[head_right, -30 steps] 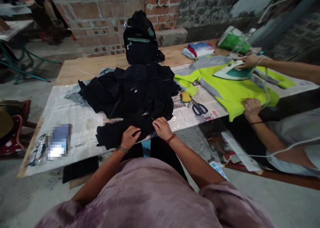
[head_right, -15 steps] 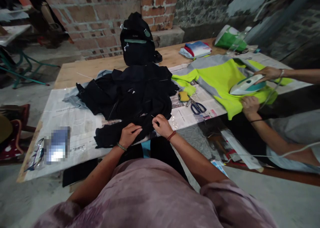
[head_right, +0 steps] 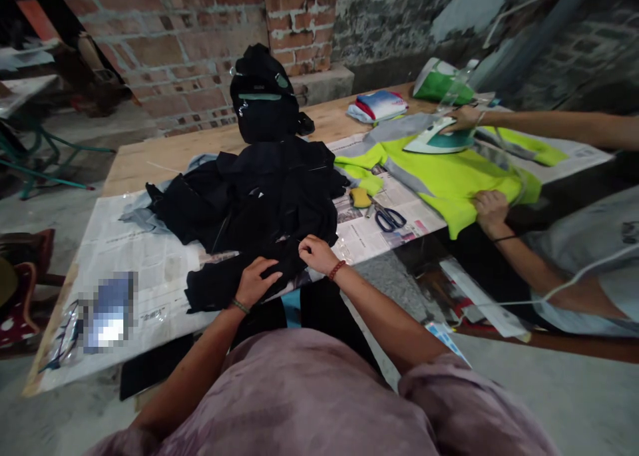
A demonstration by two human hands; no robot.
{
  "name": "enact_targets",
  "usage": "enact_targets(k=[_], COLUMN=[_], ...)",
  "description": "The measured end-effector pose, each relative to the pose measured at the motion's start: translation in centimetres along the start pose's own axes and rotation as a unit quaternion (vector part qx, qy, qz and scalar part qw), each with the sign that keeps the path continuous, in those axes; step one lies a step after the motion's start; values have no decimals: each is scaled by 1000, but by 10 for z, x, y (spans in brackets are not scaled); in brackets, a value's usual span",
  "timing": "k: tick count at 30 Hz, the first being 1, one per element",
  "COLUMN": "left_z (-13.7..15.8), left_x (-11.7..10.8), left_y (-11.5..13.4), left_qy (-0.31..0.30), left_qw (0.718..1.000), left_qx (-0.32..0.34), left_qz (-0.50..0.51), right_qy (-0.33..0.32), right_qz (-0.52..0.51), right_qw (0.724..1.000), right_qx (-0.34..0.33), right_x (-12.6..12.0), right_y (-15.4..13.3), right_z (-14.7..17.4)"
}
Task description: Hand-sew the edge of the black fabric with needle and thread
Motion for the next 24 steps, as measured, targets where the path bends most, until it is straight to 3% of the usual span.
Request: enact_targets(k=[9,17,24], left_z=[2,0,0], left_x=[4,-2,-10], left_y=[-2,4,13], left_qy=[15,53,42], left_qw=[999,997,999], left_qx=[5,-6,14], left_qz=[36,50,9], right_qy=[22,69,67], right_qz=[3,24,29], right_qw=[1000,994,993], right_qx=[-20,-82,-91], right_x=[1,-2,-2], right_y=[-1,-11,-14], right_z=[5,13,16])
Point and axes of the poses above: each hand's wrist, its own z-axis away from the middle knuckle, its own x-axis out of the palm, y = z × x, the point moved 1 cm from there along -z, towards the middle knuckle, and after that the axes turned 5 degrees about y, right-handed, at the moved point
